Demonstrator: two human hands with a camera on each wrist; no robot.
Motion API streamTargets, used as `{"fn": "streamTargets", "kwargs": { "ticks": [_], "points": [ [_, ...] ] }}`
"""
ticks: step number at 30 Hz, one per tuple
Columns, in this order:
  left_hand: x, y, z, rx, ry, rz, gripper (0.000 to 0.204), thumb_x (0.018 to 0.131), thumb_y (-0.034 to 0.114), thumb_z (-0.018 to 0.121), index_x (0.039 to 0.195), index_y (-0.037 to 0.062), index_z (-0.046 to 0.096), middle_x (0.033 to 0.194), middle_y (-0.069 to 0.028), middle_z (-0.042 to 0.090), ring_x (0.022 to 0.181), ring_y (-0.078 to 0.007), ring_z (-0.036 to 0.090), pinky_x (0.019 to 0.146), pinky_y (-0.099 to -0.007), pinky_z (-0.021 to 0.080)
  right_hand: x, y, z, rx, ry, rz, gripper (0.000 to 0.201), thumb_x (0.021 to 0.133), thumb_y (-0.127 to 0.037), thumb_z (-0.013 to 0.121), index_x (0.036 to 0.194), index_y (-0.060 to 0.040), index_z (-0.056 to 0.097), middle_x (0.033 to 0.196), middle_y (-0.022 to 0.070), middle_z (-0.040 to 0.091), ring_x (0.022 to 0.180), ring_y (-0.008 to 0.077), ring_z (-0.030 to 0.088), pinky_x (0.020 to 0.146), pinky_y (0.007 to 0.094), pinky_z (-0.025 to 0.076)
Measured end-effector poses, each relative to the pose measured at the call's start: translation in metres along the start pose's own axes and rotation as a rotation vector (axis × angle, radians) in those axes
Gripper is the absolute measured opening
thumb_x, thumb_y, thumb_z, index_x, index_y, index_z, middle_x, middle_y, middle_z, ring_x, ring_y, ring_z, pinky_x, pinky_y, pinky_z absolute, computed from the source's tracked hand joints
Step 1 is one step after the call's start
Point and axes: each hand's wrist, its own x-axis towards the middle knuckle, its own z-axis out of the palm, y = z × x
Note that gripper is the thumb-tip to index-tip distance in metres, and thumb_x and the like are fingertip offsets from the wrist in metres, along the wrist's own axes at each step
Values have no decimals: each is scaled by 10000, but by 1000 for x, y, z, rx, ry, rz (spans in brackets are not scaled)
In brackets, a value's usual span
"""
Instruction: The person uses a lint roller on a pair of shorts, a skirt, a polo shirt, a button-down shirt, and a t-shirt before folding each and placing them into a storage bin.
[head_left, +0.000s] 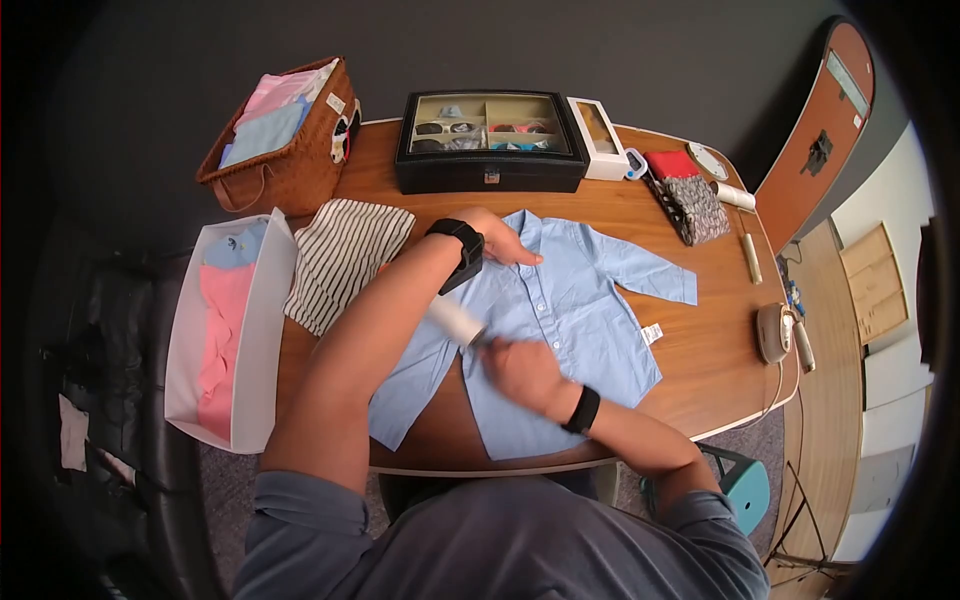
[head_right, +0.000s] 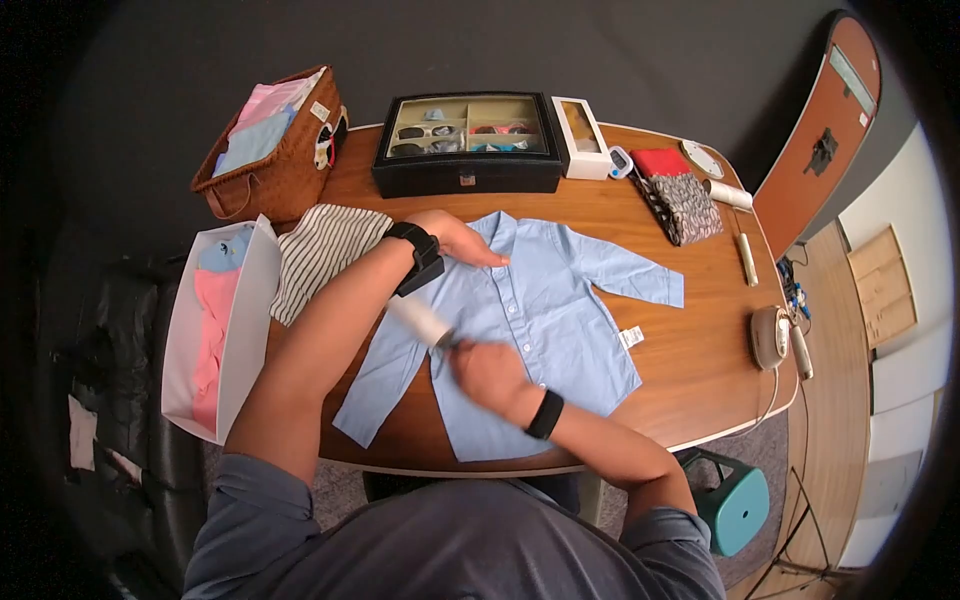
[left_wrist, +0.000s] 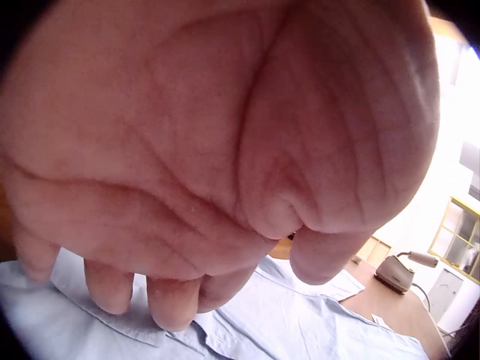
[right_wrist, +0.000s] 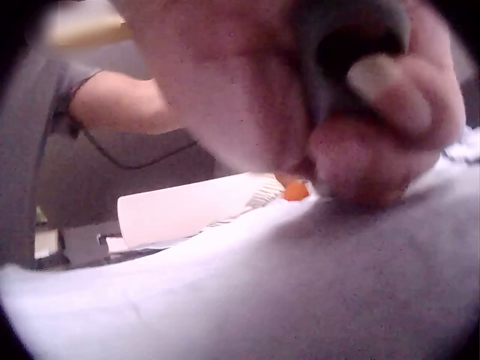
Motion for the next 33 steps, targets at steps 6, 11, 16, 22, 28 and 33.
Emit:
{"fn": "streamTargets", "kwargs": {
  "ticks": [6, 11, 16, 22, 28, 33],
  "points": [
    [-7, 0, 3, -13, 56, 24, 1053, 817, 778, 485, 1470, -39, 357, 1558, -250, 277, 1457, -299, 292, 1163, -359, 258, -46, -70, -36, 251, -434, -332, 387, 1007, -359, 447, 917, -10, 588, 641, 197, 626, 609, 391, 645, 552, 491, 497],
    [12, -7, 4, 4, 9, -2, 904, 871, 765, 424, 1497, 114, 387, 1605, -143, 237, 1492, -315, 183, 1172, -455, 214, -10, -26, -49, 94, -137, -44, 433, 1005, -386, 454, 857, 2, 580, 550, 169, 600, 519, 369, 628, 490, 471, 487],
    [25, -10, 1, 20, 0, 12, 903, 871, 762, 434, 1494, 108, 392, 1595, -144, 267, 1487, -299, 202, 1171, -421, 210, 1, 7, -24, -40, 19, 164, 420, 998, -380, 468, 841, -13, 599, 568, 165, 624, 526, 350, 643, 486, 449, 503],
    [16, -9, 4, 9, 87, 24, 1045, 787, 778, 535, 1432, -37, 427, 1510, -237, 387, 1405, -270, 387, 1102, -339, 332, -47, -61, -33, 205, -305, -247, 397, 997, -363, 479, 842, -24, 617, 596, 175, 624, 574, 357, 648, 547, 460, 509],
    [26, -13, 5, 34, 90, 27, 1024, 784, 783, 531, 1429, -8, 448, 1501, -229, 406, 1394, -267, 404, 1099, -337, 339, -9, -28, -63, 61, -89, 2, 430, 1004, -380, 462, 821, -21, 613, 596, 173, 633, 548, 347, 652, 503, 450, 504],
    [11, 0, 3, 47, 10, -44, 883, 881, 751, 431, 1491, 113, 397, 1591, -134, 280, 1468, -306, 256, 1165, -388, 245, 14, 19, -24, -95, 107, 113, 389, 986, -325, 489, 744, -47, 613, 582, 134, 640, 503, 304, 643, 465, 427, 499]
  ]
}}
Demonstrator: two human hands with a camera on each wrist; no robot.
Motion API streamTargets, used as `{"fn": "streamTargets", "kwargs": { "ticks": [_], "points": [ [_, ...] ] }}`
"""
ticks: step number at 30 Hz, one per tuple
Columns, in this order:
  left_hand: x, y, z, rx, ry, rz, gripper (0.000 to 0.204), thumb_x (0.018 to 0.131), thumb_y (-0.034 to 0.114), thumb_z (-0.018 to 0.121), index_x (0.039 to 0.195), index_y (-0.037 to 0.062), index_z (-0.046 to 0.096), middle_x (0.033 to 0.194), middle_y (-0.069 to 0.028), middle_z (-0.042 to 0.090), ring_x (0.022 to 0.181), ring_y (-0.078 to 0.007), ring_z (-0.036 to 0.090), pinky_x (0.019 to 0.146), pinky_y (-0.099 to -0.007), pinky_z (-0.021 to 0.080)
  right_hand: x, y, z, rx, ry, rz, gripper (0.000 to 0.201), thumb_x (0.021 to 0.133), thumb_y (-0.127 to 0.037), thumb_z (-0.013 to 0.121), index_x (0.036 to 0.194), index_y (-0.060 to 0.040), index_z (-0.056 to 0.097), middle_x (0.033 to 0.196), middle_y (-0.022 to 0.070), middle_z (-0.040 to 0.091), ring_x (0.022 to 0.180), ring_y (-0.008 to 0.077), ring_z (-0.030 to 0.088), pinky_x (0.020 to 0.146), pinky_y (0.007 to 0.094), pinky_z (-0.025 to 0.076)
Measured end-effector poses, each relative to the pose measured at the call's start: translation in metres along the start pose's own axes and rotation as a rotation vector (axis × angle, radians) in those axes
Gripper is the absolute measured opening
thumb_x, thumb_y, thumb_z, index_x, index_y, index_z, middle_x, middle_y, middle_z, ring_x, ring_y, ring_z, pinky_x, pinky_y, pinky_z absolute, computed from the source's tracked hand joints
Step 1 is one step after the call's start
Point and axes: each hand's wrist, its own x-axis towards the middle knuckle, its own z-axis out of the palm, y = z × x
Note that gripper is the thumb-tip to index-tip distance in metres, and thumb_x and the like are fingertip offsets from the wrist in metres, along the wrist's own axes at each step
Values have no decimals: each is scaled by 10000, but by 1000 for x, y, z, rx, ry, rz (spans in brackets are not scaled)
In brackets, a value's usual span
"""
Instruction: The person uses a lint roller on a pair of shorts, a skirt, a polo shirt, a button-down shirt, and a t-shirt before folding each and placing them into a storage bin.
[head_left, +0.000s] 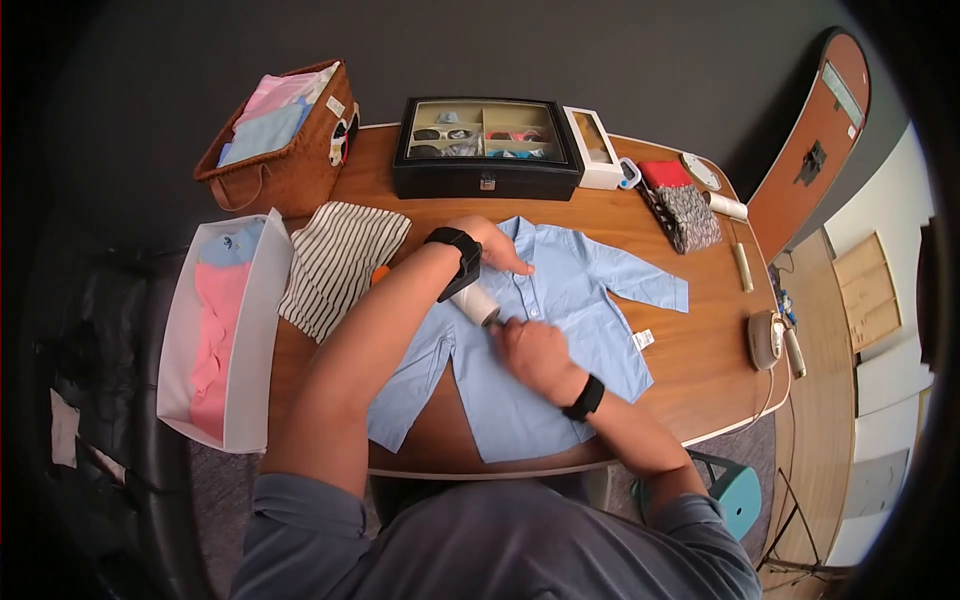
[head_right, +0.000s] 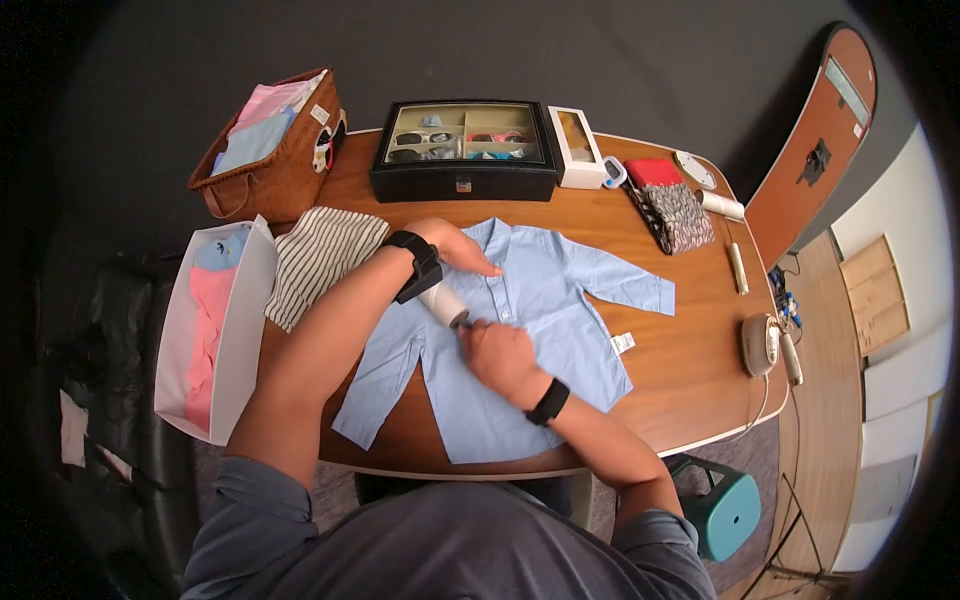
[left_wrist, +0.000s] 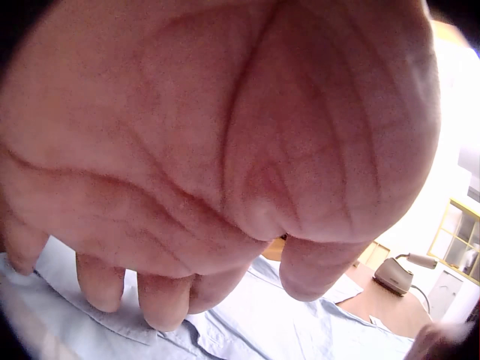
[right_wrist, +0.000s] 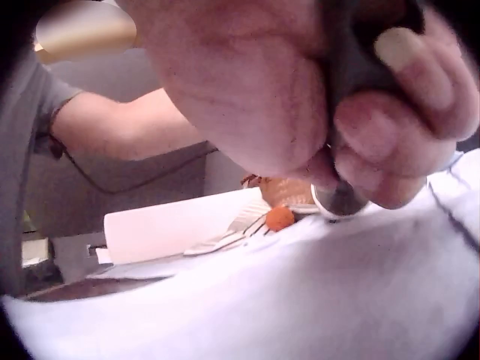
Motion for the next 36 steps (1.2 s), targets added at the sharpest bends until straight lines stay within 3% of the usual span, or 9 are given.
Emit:
{"fn": "streamTargets", "kwargs": {
  "ticks": [4, 6, 11, 15, 17, 19, 23, 28, 36],
  "points": [
    [16, -10, 0, 5, -11, 8, 862, 896, 739, 416, 1506, 131, 371, 1592, -118, 284, 1468, -302, 260, 1167, -383, 246, -49, -46, 5, -5, -143, -223, 272, 955, -245, 509, 790, -55, 613, 586, 83, 649, 503, 240, 645, 434, 369, 464],
    [5, -7, 0, 19, -18, 17, 858, 901, 732, 415, 1515, 135, 353, 1597, -112, 273, 1470, -299, 256, 1168, -385, 243, -70, -64, 0, 239, -390, -343, 330, 985, -316, 489, 870, -24, 595, 619, 129, 648, 555, 299, 658, 493, 412, 494],
    [-14, -8, 7, -58, -24, 55, 819, 920, 705, 418, 1513, 142, 362, 1605, -94, 260, 1475, -288, 244, 1175, -394, 226, -81, -80, -31, 308, -508, -455, 404, 1009, -372, 455, 885, -8, 580, 615, 157, 636, 573, 335, 651, 545, 450, 504],
    [-30, -19, 21, -150, 106, 257, 735, 975, 611, 426, 1475, 73, 412, 1570, -124, 333, 1464, -262, 269, 1180, -351, 217, -70, -54, -51, 317, -424, -290, 424, 1007, -387, 454, 876, -6, 586, 596, 178, 618, 562, 365, 635, 538, 468, 496],
    [-18, -43, 34, -143, 199, 513, 727, 984, 610, 392, 1455, 58, 432, 1526, -140, 404, 1415, -297, 358, 1150, -351, 288, -70, -35, -49, 225, -287, -131, 434, 994, -397, 483, 819, -15, 589, 582, 186, 611, 559, 374, 630, 537, 474, 492],
    [-25, -56, 51, -253, 361, 624, 552, 1026, 430, 442, 1383, 13, 501, 1448, -165, 495, 1364, -294, 436, 1128, -333, 331, -76, -14, -48, 198, -221, -37, 434, 987, -396, 499, 792, -18, 586, 577, 190, 609, 559, 378, 630, 536, 476, 492],
    [-57, -65, 88, -290, 735, 560, 467, 1021, 311, 501, 1366, -4, 514, 1441, -196, 490, 1384, -346, 404, 1140, -374, 319, -93, 18, -45, 127, -69, 274, 424, 973, -386, 535, 762, -21, 580, 575, 205, 606, 559, 392, 628, 535, 484, 495],
    [-62, -48, 154, 7, 599, 240, 873, 893, 621, 542, 1532, 94, 267, 1629, -150, 131, 1501, -393, 40, 1169, -619, 52, -111, 30, -37, 68, -65, 473, 420, 981, -370, 518, 763, -15, 579, 607, 233, 614, 580, 427, 626, 548, 512, 496],
    [-56, -75, 161, 53, 732, 255, 1251, 610, 719, 756, 1564, 137, 194, 1643, -100, 80, 1512, -324, -38, 1192, -565, -56, -126, 95, -28, -110, 71, 767, 432, 991, -344, 493, 794, 22, 611, 708, 279, 638, 662, 452, 644, 599, 539, 509]
  ]
}}
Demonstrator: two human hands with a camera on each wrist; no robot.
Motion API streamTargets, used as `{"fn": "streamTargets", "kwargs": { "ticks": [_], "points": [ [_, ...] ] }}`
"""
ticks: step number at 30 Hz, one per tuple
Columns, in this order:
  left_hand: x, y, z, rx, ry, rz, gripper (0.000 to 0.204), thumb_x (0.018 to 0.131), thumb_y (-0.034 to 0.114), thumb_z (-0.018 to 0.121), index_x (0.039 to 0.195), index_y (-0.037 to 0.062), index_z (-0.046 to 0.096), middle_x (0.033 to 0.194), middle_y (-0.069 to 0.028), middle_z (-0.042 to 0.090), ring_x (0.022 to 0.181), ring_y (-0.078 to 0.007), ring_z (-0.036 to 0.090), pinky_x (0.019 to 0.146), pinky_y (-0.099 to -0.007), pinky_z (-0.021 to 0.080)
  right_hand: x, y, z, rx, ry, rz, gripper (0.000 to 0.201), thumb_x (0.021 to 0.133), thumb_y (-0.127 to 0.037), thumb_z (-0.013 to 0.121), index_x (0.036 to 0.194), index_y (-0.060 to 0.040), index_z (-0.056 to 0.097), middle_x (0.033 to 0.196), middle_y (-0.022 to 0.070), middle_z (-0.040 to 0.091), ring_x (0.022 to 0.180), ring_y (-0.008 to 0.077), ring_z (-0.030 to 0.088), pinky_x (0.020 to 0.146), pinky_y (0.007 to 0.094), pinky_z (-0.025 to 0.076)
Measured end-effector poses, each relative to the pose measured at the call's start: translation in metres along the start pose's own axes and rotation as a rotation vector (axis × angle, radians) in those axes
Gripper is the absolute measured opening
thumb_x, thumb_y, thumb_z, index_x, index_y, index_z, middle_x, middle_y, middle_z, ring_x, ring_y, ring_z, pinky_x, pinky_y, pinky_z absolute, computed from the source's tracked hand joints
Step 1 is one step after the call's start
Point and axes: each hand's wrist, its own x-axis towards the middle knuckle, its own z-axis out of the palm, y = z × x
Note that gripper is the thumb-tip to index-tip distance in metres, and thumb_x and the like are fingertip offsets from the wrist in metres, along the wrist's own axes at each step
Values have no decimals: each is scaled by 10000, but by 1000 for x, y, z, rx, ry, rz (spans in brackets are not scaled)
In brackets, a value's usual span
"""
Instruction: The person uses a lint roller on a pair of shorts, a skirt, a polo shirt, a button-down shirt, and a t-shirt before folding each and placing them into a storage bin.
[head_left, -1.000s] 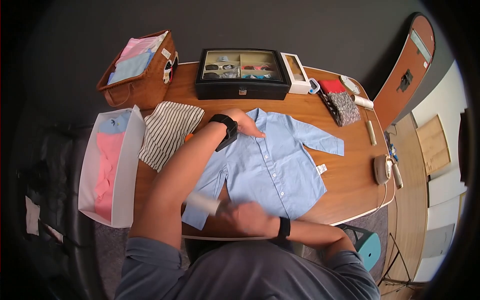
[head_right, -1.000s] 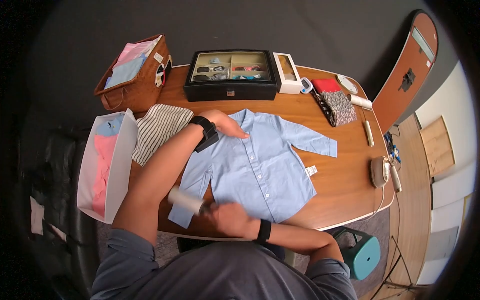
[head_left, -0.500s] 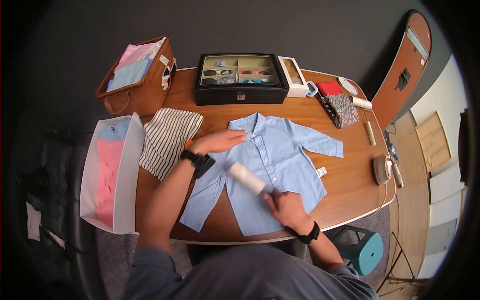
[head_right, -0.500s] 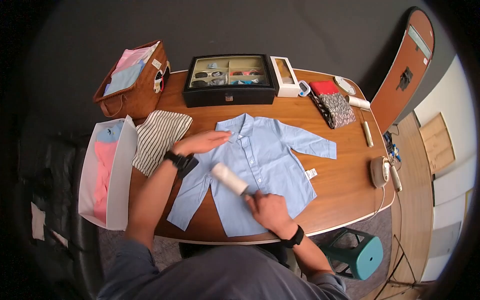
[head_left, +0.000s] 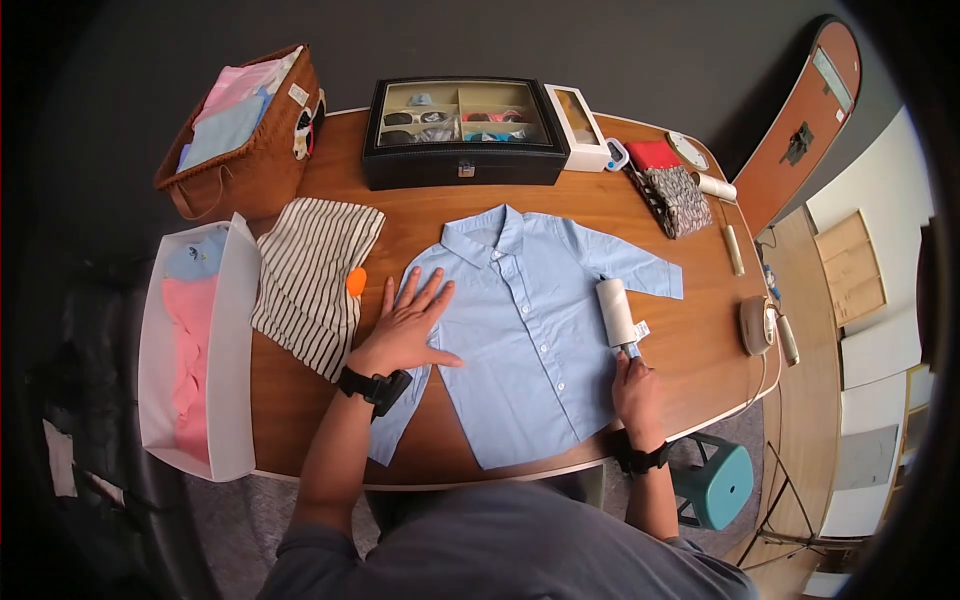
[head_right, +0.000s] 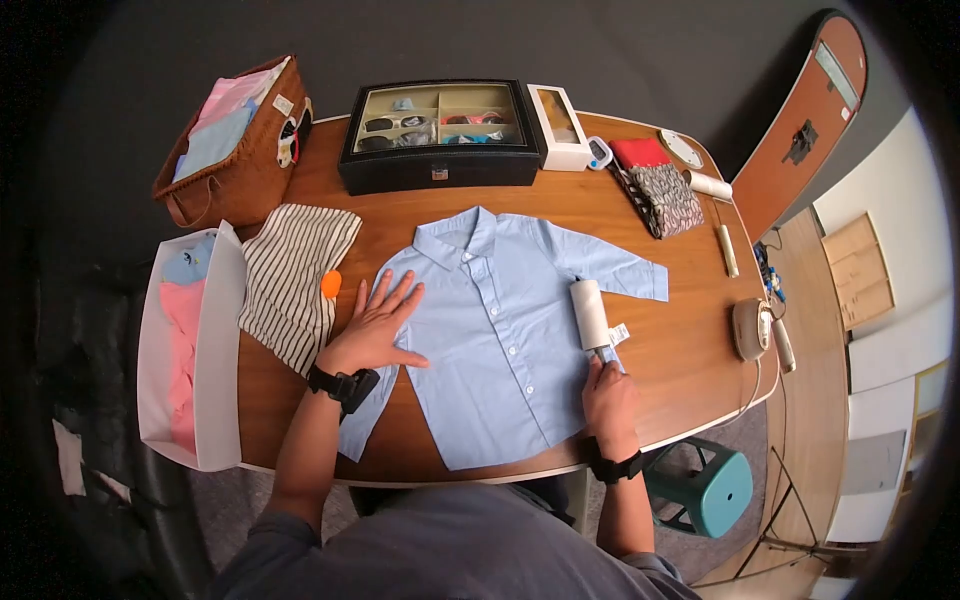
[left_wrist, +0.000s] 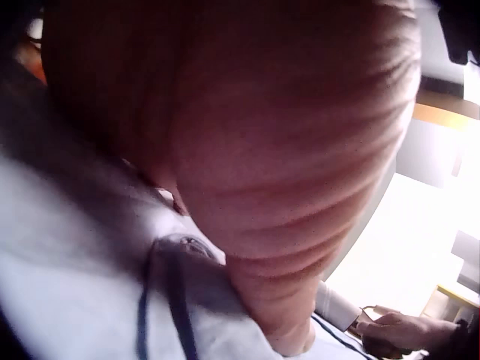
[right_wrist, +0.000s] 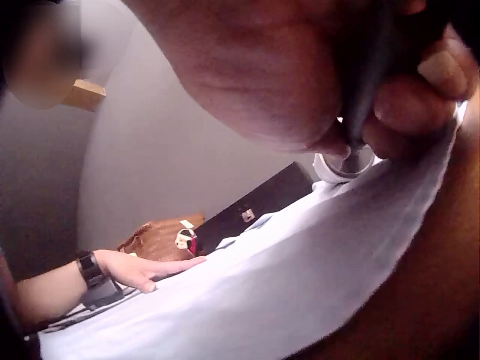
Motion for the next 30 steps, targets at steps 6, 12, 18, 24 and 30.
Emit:
{"fn": "streamTargets", "kwargs": {
  "ticks": [6, 12, 18, 24, 30],
  "points": [
    [-5, -6, -11, -50, -5, 47, 1214, 663, 659, 764, 1551, 65, 189, 1638, -124, 93, 1516, -300, -7, 1208, -522, -25, -4, -18, -16, -104, 55, -59, 399, 987, -323, 515, 781, 4, 613, 637, 254, 618, 588, 441, 625, 547, 519, 495],
    [-4, -26, 1, -107, 92, 89, 1171, 700, 580, 780, 1547, 36, 181, 1634, -128, 119, 1516, -270, 60, 1219, -465, 4, -35, -121, -21, 164, -189, -428, 385, 989, -332, 511, 761, -26, 562, 575, 219, 603, 525, 405, 619, 495, 498, 488],
    [-8, -17, -11, -51, 27, -2, 1187, 698, 610, 757, 1548, 33, 163, 1639, -103, 101, 1519, -243, 43, 1224, -464, -2, -22, -130, 2, 106, -206, -435, 391, 991, -345, 499, 765, -31, 556, 569, 223, 600, 528, 410, 623, 504, 507, 497],
    [-7, -16, -11, -93, 19, -24, 1232, 657, 595, 795, 1557, 61, 144, 1643, -84, 92, 1519, -232, 18, 1226, -461, -12, 32, -56, 6, -93, -17, -85, 452, 1000, -378, 457, 764, -21, 604, 667, 267, 636, 625, 437, 653, 568, 536, 517],
    [-8, -17, -12, -104, 36, -7, 1225, 658, 588, 798, 1553, 53, 156, 1642, -88, 96, 1519, -237, 19, 1225, -466, -12, 35, -50, 3, -87, 58, -44, 469, 1000, -389, 462, 774, -9, 618, 673, 274, 635, 640, 447, 650, 582, 543, 510]
  ]
}}
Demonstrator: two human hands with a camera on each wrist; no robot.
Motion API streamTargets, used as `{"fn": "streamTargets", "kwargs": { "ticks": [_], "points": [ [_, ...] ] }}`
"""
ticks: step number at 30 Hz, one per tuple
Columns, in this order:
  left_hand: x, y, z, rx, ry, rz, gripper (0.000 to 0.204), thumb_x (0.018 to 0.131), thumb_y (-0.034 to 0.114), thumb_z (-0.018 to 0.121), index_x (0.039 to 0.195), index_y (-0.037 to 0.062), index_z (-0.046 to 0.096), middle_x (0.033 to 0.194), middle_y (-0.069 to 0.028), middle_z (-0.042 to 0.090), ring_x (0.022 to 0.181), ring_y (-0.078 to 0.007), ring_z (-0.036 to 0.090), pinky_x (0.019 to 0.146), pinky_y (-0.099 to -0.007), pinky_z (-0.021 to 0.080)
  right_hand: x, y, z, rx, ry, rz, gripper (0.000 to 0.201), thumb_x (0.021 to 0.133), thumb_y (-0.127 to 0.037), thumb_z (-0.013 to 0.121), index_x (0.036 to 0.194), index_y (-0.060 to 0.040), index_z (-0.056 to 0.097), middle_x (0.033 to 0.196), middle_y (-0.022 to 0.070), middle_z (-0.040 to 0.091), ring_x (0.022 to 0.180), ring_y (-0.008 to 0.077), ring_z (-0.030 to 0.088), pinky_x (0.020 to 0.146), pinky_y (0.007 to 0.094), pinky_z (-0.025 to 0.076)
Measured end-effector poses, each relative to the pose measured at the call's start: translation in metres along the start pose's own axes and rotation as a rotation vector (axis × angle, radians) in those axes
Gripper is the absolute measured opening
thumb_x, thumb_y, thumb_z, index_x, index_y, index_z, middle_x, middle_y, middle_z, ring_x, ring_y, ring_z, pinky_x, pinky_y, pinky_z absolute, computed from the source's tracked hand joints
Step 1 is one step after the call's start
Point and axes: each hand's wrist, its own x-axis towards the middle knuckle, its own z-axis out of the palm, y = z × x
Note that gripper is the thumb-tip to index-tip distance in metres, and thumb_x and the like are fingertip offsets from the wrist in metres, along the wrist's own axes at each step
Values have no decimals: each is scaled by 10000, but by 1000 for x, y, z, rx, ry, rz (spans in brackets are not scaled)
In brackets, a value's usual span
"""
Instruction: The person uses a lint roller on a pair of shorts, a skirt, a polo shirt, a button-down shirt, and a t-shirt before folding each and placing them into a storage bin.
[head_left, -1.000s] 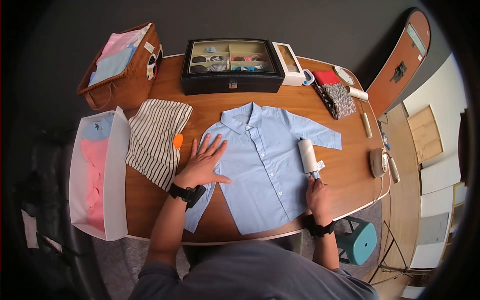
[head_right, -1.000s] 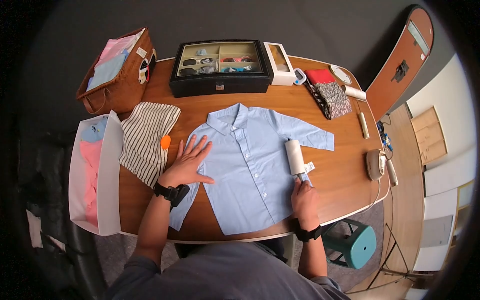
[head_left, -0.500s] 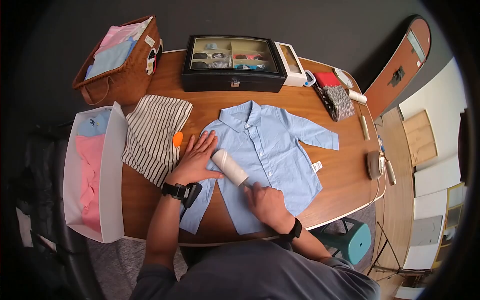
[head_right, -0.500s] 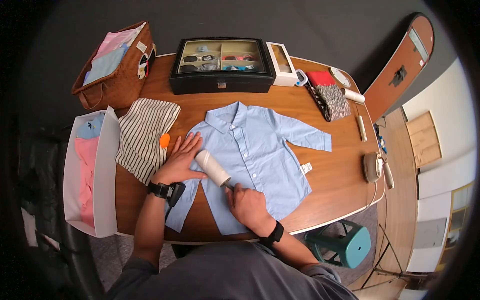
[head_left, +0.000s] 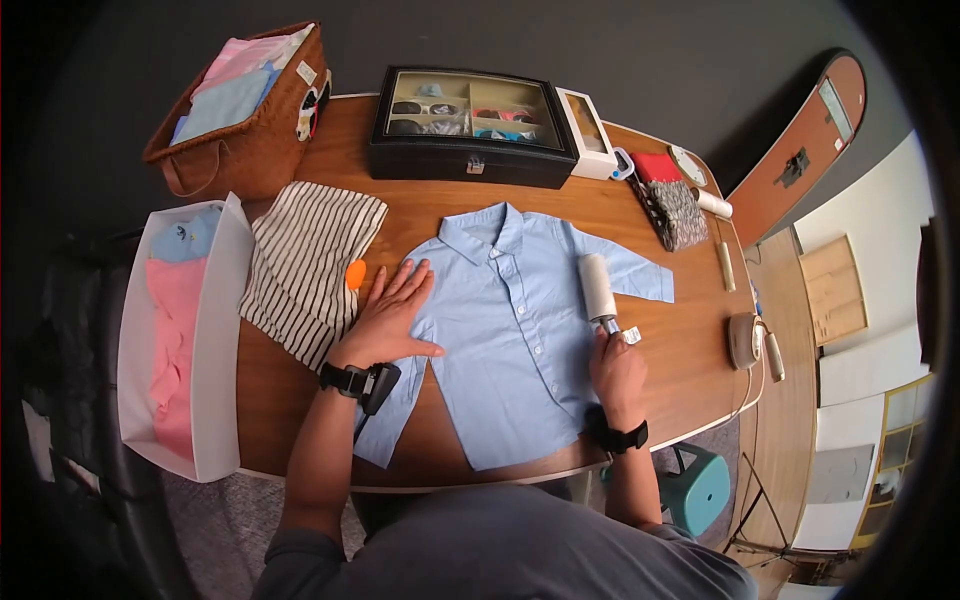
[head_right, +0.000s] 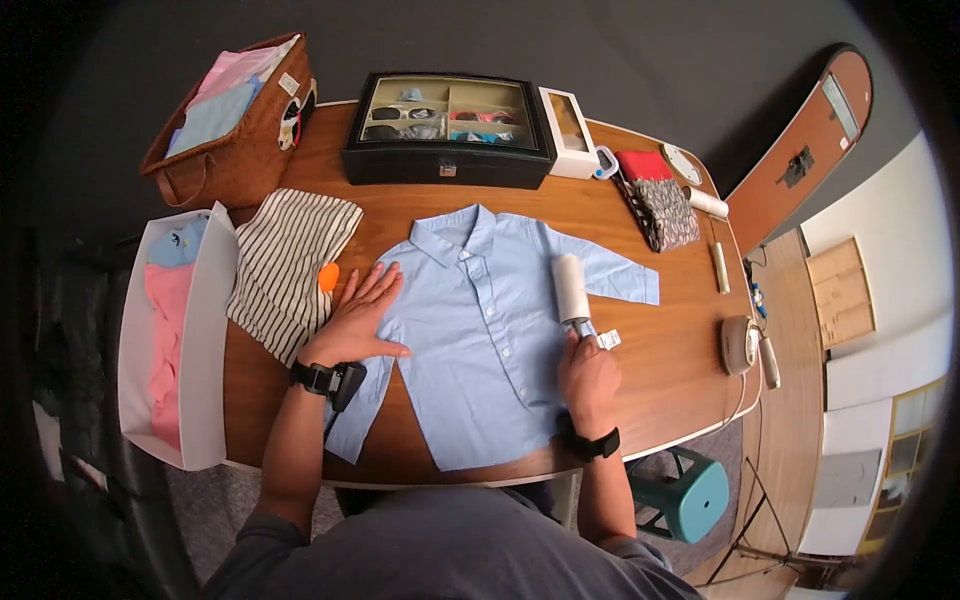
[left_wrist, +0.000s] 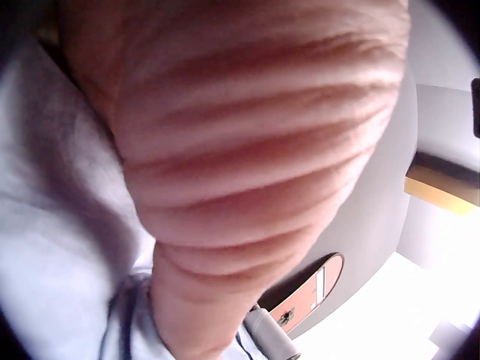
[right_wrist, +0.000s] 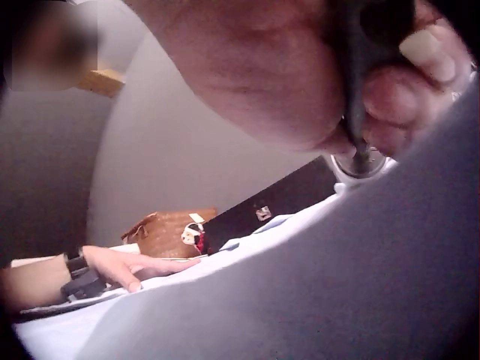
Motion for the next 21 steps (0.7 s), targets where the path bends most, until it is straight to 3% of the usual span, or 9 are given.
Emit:
{"fn": "streamTargets", "kwargs": {
  "ticks": [5, 8, 12, 15, 17, 19, 20, 21],
  "points": [
    [-1, -1, 1, 6, 1, 16, 1238, 639, 582, 813, 1552, 51, 167, 1641, -104, 95, 1519, -253, 17, 1221, -478, -16, -30, -55, -26, 169, -156, -327, 413, 994, -361, 501, 759, -28, 566, 612, 244, 617, 569, 426, 630, 529, 502, 497],
    [0, 0, -1, 24, -5, 21, 1234, 631, 594, 813, 1550, 59, 187, 1640, -112, 94, 1519, -261, 14, 1219, -484, -14, -26, -68, -17, 254, -180, -431, 368, 974, -331, 558, 782, -18, 561, 578, 225, 591, 539, 419, 606, 505, 502, 476],
    [-1, -2, 1, 27, 7, 36, 1209, 626, 614, 808, 1545, 78, 234, 1638, -120, 99, 1519, -271, 14, 1215, -490, -7, -27, -64, -7, 207, -163, -460, 360, 968, -333, 571, 784, -24, 554, 564, 207, 588, 515, 405, 598, 492, 489, 473],
    [-2, -2, 0, 40, 22, 51, 1194, 628, 613, 807, 1542, 83, 252, 1638, -124, 99, 1519, -273, 12, 1213, -494, -9, -49, -50, -20, 143, -248, -502, 368, 970, -350, 553, 780, -35, 554, 563, 200, 598, 509, 406, 603, 485, 499, 473],
    [-1, -2, 0, 28, 15, 47, 1182, 635, 614, 802, 1539, 81, 259, 1638, -127, 96, 1519, -273, 7, 1212, -500, -13, -69, -38, -30, 172, -313, -647, 351, 963, -345, 567, 797, -36, 552, 547, 183, 579, 507, 400, 593, 474, 502, 456],
    [-1, -3, 0, 21, 6, 50, 1184, 637, 615, 801, 1541, 81, 254, 1638, -129, 94, 1519, -274, 4, 1210, -506, -13, -88, -29, -43, 212, -422, -667, 340, 952, -340, 583, 797, -40, 548, 544, 178, 563, 523, 395, 590, 488, 505, 452],
    [-1, -2, -2, 20, 5, 49, 1184, 637, 615, 801, 1541, 81, 254, 1638, -129, 94, 1519, -274, 4, 1210, -506, -13, -90, -30, -57, 175, -581, -627, 354, 941, -347, 593, 780, -32, 568, 593, 202, 595, 583, 400, 619, 526, 503, 468],
    [-1, -1, -3, 25, -2, 40, 1190, 633, 617, 802, 1542, 80, 251, 1638, -129, 92, 1519, -274, 2, 1210, -508, -14, -90, -28, -64, 175, -583, -625, 354, 941, -347, 593, 780, -32, 568, 593, 202, 595, 583, 400, 619, 526, 503, 468]
  ]
}}
